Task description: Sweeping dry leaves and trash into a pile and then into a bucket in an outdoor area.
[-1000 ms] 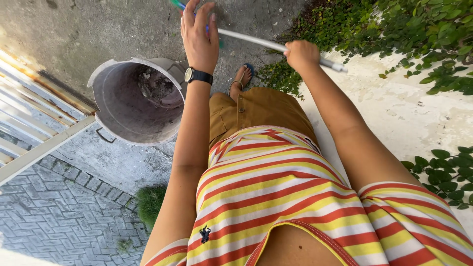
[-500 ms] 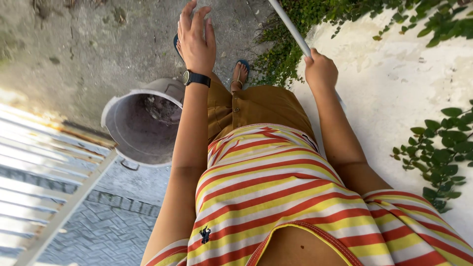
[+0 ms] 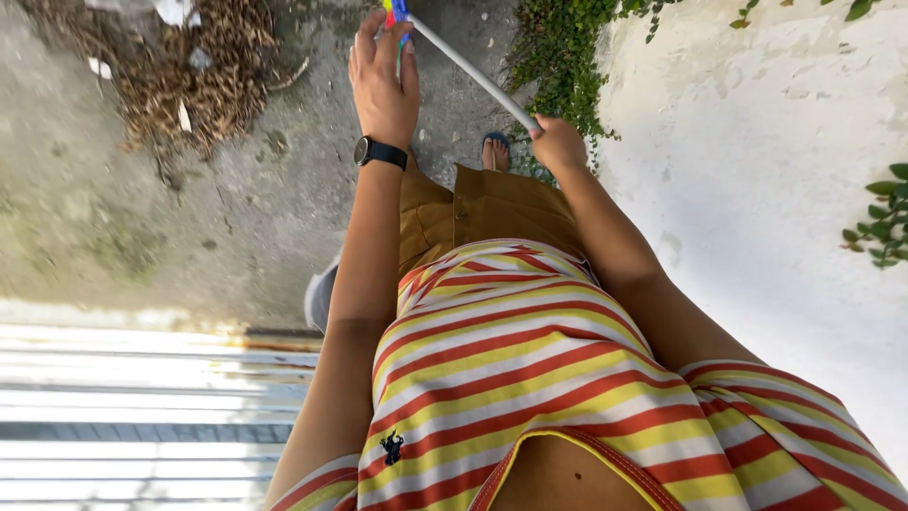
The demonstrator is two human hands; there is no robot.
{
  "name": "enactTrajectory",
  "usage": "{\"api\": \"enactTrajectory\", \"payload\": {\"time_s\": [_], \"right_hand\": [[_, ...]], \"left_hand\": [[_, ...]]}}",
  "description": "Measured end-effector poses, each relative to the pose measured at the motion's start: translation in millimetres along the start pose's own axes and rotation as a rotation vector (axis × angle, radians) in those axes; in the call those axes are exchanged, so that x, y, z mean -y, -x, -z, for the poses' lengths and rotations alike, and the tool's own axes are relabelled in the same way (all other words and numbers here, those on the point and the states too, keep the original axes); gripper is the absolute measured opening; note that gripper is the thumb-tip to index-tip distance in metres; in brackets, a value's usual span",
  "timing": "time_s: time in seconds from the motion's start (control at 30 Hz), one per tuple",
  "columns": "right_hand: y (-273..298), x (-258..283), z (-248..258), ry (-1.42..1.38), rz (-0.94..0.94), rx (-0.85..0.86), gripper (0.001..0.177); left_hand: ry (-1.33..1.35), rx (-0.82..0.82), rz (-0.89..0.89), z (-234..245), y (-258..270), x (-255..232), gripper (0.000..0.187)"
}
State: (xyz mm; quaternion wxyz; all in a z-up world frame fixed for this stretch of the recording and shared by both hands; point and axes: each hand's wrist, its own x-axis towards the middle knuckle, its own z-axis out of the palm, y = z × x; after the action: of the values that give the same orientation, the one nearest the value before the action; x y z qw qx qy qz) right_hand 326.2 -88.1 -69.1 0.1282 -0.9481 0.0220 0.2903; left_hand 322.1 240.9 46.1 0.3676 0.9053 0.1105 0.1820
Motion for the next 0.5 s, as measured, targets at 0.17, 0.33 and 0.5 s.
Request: {"api": "enactTrajectory", "payload": {"time_s": [0.17,0.33,0.5], "right_hand": [[63.3,3.1,51.0,0.043,-0.213,0.027,0.038],[30.2,-29.5,-35.1,0.274,-0.239,-0.053,0.043],[19.0,8.7,-45.0,0.156,-0.292,-0.029,0.031]], "left_hand": [[0.040,0.001,-0.007,9.2,-40.4,21.7,0.022],[0.048,0.082,-0.092,4.7,-49.9,31.1,0.022],[0.074,0.183,-0.167,-3.0,-53.8,37.7,0.023]]}}
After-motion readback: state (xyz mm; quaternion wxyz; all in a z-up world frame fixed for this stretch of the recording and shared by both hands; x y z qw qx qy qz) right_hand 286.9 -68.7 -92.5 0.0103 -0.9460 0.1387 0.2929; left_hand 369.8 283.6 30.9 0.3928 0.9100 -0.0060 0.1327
